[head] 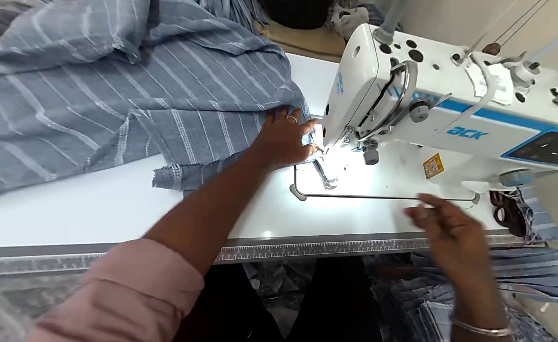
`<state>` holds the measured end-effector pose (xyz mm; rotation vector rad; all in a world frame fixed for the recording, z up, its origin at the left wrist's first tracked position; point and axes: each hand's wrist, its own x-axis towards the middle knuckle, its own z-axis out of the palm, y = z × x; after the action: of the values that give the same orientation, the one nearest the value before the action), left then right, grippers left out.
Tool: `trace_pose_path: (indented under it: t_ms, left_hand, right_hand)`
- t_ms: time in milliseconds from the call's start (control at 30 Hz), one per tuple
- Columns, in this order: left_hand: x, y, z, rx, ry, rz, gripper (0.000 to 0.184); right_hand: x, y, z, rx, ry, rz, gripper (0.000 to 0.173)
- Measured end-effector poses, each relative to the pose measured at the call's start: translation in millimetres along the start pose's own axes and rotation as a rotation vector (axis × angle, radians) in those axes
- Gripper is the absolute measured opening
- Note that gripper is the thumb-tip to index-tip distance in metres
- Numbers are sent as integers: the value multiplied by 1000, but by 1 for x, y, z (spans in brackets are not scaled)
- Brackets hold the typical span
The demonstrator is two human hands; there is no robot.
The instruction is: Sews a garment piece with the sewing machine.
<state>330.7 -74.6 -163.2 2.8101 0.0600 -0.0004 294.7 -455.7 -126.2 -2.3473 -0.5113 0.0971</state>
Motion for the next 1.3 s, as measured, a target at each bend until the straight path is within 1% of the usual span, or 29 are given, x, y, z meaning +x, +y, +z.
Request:
trace_pose_path:
  t_ms: [33, 67, 100, 133, 167, 200, 233, 267, 300, 333, 367, 400, 433, 500, 533, 567, 600, 633, 667, 700, 733, 767, 800, 867, 900, 1000, 1100, 1200, 1300]
  left_hand:
    - [-1, -7, -13, -47, 11, 38, 72]
    - [-4, -19, -32, -102, 37, 66, 68]
    - [-12, -37, -56, -129, 80, 50, 59]
    - [-25, -63, -79, -124, 129, -24, 52]
    - [-46, -95, -95, -75, 163, -147, 53]
    - [-73, -126, -101, -5, 174, -272, 62]
    - [-103, -154, -94, 79, 167, -385, 75]
    - [-134, -169, -81, 132, 158, -483, 87]
    - [-161, -174, -68, 161, 193, -546, 91]
    - [-182, -169, -57, 175, 226, -581, 91]
    - [-206, -157, -46, 184, 231, -612, 91]
    - [-233, -142, -38, 187, 227, -637, 90]
    - [-258, -127, -32, 187, 224, -648, 91]
    - [-297, -107, -22, 191, 199, -645, 100]
    - [-304, -100, -21, 165, 171, -637, 103]
    - [-303, -89, -25, 121, 158, -617, 100]
    - [-296, -74, -30, 66, 169, -570, 87]
    - [-279, -49, -36, 15, 196, -499, 66]
    - [-249, -20, -42, -29, 232, -404, 49]
    - [-216, 11, -43, -50, 246, -289, 39]
    - [-184, 37, -37, -45, 234, -163, 36]
    - [-153, 57, -26, -1, 196, -71, 40]
    - [-126, 68, -11, 86, 145, -23, 48]
    - [-94, 73, 14, 231, -7, -61, 61]
    - [-87, 72, 23, 274, -32, -87, 62]
    - [-88, 74, 40, 294, 27, -111, 57]
    - [-87, 77, 42, 275, 38, -160, 56]
    - [-78, 73, 42, 234, 30, -196, 55]
    - [-62, 66, 38, 204, 29, -217, 53]
  right_hand:
    - [-4, -13, 22, 181, -105, 18, 35]
    - [-6, -25, 45, 388, -220, 49, 37]
    - [-8, -41, 69, 617, -330, 105, 41]
    - [-9, -58, 94, 845, -436, 187, 44]
    - [-9, -78, 118, 1041, -533, 258, 47]
    - [-7, -98, 142, 1201, -611, 300, 48]
    - [-2, -121, 166, 1302, -666, 319, 47]
    - [2, -147, 187, 1337, -675, 330, 45]
    - [6, -174, 203, 1337, -648, 357, 43]
    - [7, -195, 216, 1338, -616, 397, 43]
    - [3, -206, 224, 1346, -598, 424, 45]
    - [-9, -207, 225, 1362, -589, 402, 44]
    - [-24, -195, 219, 1372, -583, 352, 41]
    - [-63, -140, 192, 1284, -542, 313, 32]
    - [-79, -106, 175, 1157, -524, 354, 31]
    - [-91, -76, 161, 1020, -484, 405, 30]
    - [-104, -54, 151, 927, -423, 436, 29]
    - [-113, -38, 143, 872, -365, 428, 28]
    - [-111, -29, 137, 851, -304, 388, 29]
    - [-107, -25, 135, 830, -248, 350, 32]
    - [-105, -25, 134, 776, -211, 312, 32]
    - [-106, -25, 136, 706, -192, 270, 30]
    - [-107, -26, 138, 645, -177, 234, 28]
    - [-109, -23, 137, 547, -130, 187, 26]
    - [-108, -20, 134, 510, -106, 171, 25]
    - [-105, -7, 127, 412, -91, 174, 26]
    - [-97, -8, 124, 371, -103, 181, 27]
    - [-90, -13, 123, 348, -53, 139, 26]
    - [-74, -17, 121, 225, -15, 100, 26]
